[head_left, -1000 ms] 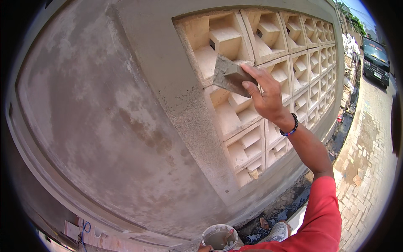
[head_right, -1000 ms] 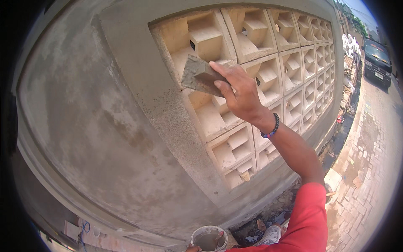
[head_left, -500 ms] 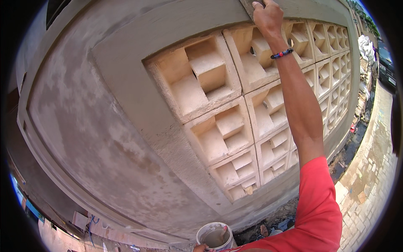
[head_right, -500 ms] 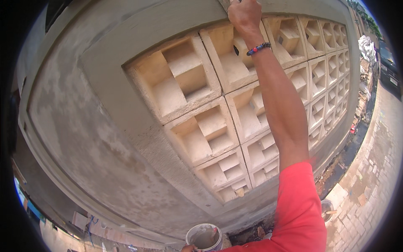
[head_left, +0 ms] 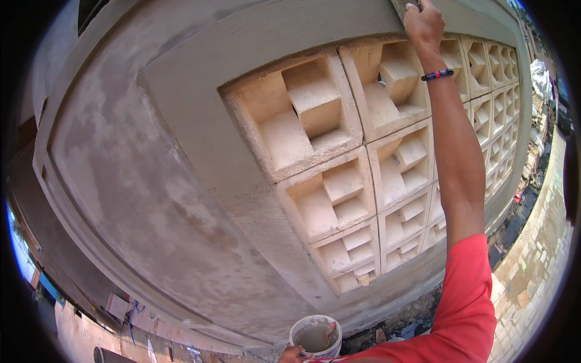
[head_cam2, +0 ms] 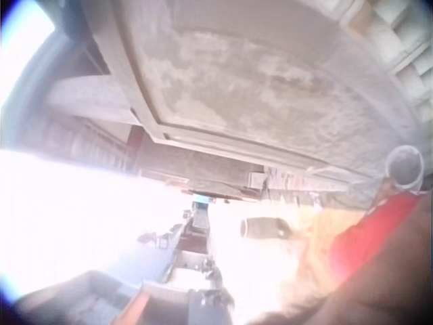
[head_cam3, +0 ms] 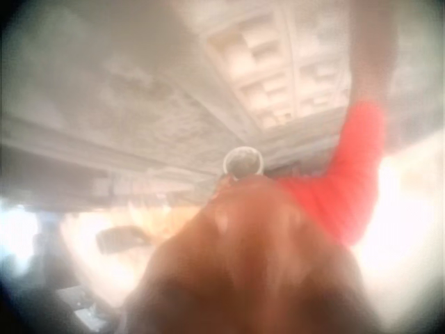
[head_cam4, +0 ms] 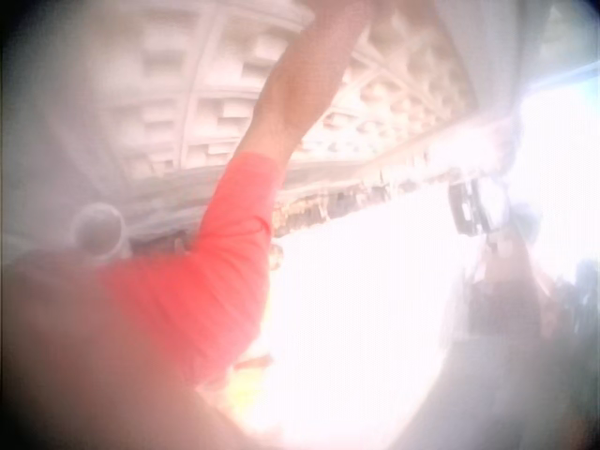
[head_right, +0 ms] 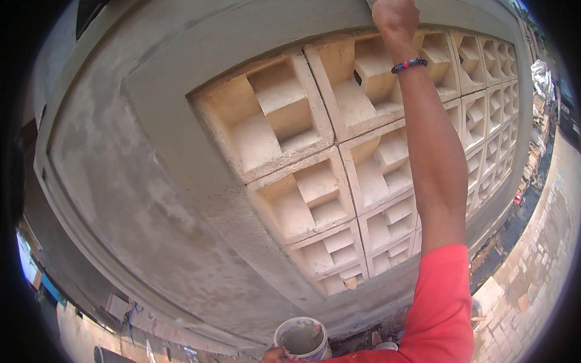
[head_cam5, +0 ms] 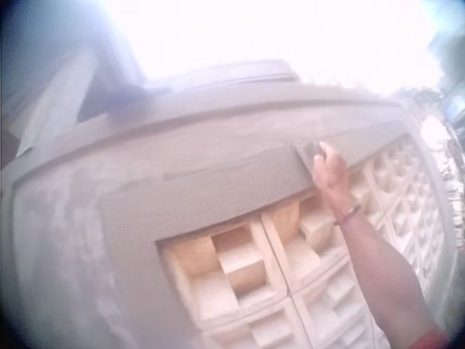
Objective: The person applies plaster to a decorative concrete wall using a trowel and a bucket of plaster. They repeatedly scoop plaster from the bucket and smooth it onto the wall surface, working along the edges of a lattice pattern.
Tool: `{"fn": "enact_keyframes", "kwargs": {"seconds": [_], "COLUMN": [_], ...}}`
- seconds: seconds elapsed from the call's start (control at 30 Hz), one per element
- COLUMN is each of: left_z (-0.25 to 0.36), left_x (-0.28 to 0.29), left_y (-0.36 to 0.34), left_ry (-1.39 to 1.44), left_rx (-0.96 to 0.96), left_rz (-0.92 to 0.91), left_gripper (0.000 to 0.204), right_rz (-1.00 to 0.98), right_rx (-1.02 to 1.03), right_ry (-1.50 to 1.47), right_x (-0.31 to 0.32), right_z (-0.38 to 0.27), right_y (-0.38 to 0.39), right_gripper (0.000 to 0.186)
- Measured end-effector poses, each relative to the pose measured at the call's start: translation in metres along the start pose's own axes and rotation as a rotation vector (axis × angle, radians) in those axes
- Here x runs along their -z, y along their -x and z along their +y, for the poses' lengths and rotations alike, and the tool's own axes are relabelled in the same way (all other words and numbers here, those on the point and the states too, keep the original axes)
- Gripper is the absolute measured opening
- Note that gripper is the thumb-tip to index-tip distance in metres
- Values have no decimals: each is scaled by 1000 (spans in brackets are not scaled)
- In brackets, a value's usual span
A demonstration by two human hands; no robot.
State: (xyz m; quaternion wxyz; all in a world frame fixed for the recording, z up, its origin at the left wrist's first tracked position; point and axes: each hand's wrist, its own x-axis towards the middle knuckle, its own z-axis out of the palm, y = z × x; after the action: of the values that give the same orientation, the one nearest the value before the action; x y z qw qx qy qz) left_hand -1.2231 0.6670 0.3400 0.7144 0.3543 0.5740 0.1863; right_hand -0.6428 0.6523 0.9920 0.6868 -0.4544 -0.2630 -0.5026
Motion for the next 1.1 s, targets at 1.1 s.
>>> {"fn": "enact_keyframes", "kwargs": {"seconds": [1.1], "left_z": [-68], "left_x": [127], "left_y": [-68], "left_ry": [109], "left_rx": [-167], "left_rz": [-324], "left_gripper": [56], "right_rz": [-37], "right_rx": [59], "right_ry": [-251], "right_x": [-17], "right_z": [-150], "right_y": [93], "right_gripper": [43]}}
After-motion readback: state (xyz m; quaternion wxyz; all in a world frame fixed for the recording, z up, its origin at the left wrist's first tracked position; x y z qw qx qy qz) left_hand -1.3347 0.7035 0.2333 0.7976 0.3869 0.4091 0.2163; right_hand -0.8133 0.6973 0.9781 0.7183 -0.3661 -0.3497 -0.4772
